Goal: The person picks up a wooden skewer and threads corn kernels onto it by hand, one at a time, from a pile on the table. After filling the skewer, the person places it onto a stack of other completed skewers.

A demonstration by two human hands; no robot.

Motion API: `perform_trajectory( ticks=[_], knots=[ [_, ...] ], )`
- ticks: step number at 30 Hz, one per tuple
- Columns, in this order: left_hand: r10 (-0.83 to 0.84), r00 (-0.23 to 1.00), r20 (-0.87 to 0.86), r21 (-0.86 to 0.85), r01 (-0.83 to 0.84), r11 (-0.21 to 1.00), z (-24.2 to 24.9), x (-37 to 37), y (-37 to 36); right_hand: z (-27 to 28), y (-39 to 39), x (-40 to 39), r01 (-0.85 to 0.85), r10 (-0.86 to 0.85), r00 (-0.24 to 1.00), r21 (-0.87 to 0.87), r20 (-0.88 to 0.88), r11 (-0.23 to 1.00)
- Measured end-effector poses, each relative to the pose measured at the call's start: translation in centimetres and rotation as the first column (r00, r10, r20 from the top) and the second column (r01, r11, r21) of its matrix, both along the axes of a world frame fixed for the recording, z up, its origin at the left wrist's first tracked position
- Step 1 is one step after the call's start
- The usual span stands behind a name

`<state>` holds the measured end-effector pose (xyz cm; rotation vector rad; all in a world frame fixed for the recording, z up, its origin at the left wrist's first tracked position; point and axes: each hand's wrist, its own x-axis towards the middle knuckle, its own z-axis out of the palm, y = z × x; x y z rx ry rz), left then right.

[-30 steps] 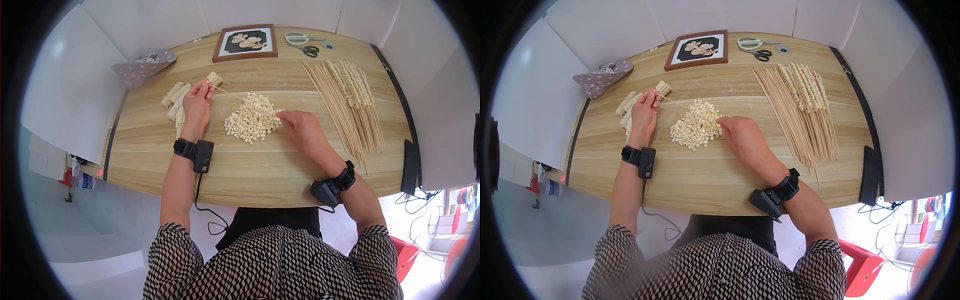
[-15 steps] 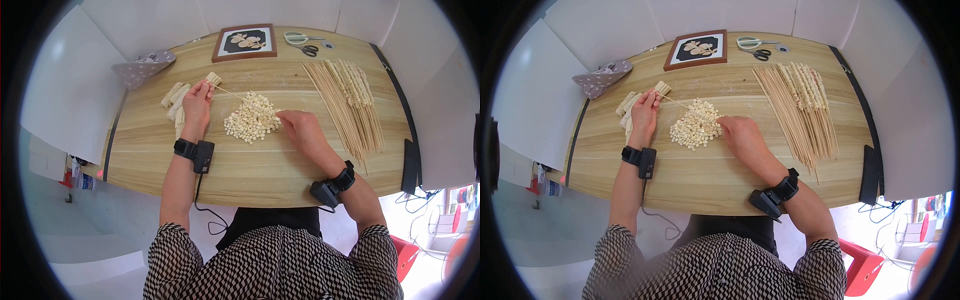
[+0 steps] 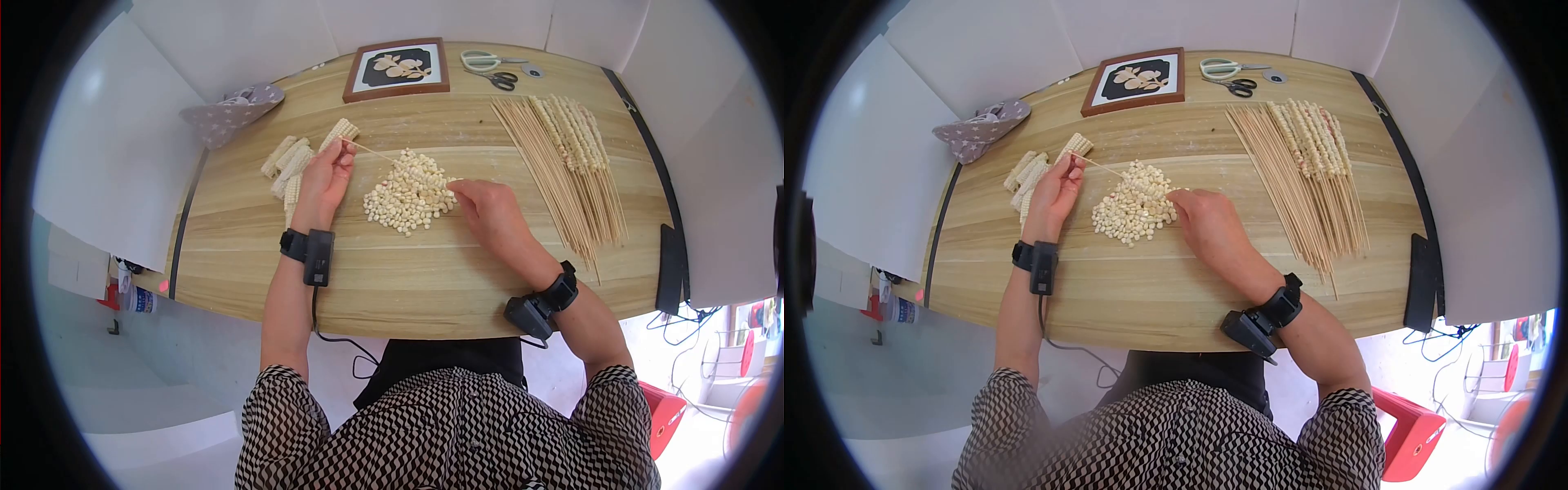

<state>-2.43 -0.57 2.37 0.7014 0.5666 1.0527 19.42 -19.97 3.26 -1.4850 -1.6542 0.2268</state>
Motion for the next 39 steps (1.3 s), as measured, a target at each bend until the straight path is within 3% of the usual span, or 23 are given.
perform_trajectory(
  ticks=[3,6,9,11,15,18,24,30,39],
  knots=[
    [-0.042,0.997,-0.064,-0.07,0.038,0.997,0.3,1.4,-1.5,-0.2,0.1,-0.5,-0.015,0.016,1.0,0.042,-0.024,0.999],
    [-0.18,0.981,-0.068,0.06,0.184,0.981,0.3,2.6,-2.7,0.1,0.0,-0.7,-0.008,0.012,0.998,0.073,-0.058,0.997],
    [-0.063,0.993,-0.096,0.114,0.073,0.991,0.7,2.5,-2.6,0.3,0.0,-0.5,0.022,-0.018,0.998,0.078,-0.055,0.997],
    [0.144,0.989,-0.038,0.119,-0.139,0.983,0.9,1.7,-1.9,0.3,0.1,-0.3,0.034,-0.03,0.999,0.086,-0.041,0.996],
    [0.166,0.986,-0.021,0.086,-0.164,0.983,0.8,0.6,-0.8,0.5,-0.1,-0.2,0.02,-0.019,1.0,0.043,-0.023,0.999],
    [0.112,0.993,-0.036,0.151,-0.106,0.983,0.2,0.3,-0.4,0.6,-0.2,-0.2,0.012,-0.012,1.0,0.018,-0.006,1.0],
    [0.108,0.994,-0.034,0.108,-0.104,0.989,0.9,0.6,-0.9,0.2,0.0,-0.1,-0.014,0.015,1.0,0.044,-0.023,0.999],
    [0.002,1.0,0.015,0.067,-0.003,0.998,0.5,0.3,-0.4,0.5,-0.2,0.0,0.005,-0.005,1.0,-0.003,0.002,1.0],
    [-0.124,0.985,-0.123,0.064,0.133,0.989,1.4,3.1,-4.2,0.4,0.0,-0.2,0.01,-0.008,0.999,0.054,-0.038,0.998]
  ],
)
